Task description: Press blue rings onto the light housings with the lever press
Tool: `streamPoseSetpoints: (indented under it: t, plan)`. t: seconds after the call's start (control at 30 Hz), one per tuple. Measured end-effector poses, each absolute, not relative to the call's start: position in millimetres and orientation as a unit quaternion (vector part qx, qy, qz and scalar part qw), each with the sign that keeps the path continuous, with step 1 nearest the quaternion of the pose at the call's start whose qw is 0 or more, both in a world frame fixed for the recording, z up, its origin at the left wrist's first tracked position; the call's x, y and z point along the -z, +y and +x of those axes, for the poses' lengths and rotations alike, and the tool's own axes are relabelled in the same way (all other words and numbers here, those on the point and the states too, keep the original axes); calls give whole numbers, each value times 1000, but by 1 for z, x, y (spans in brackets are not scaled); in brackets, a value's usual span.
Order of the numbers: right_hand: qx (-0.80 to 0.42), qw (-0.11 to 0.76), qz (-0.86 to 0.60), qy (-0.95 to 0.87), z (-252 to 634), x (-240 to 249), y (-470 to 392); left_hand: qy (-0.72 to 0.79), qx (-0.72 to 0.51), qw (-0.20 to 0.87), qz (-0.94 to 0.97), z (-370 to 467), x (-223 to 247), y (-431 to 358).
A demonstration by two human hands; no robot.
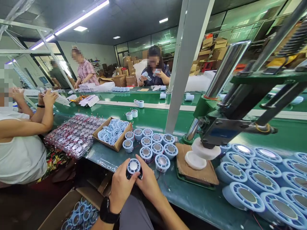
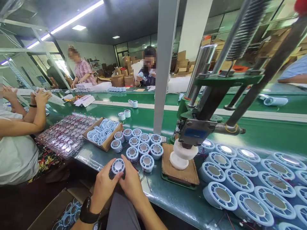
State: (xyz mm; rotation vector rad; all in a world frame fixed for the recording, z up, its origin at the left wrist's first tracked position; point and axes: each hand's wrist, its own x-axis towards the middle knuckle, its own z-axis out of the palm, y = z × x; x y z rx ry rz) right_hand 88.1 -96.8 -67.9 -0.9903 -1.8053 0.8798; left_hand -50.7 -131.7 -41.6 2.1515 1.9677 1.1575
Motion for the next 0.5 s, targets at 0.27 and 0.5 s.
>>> streamPoseSetpoints:
  t: [0.27, 0.5]
  plan:
    - [-370, 433, -415, -709, 90, 66, -97, 667, -383, 71, 635, -48, 41, -131]
    - [-338, 420, -389, -747, 94, 72, -98, 659, -419, 115, 614, -40, 56, -132]
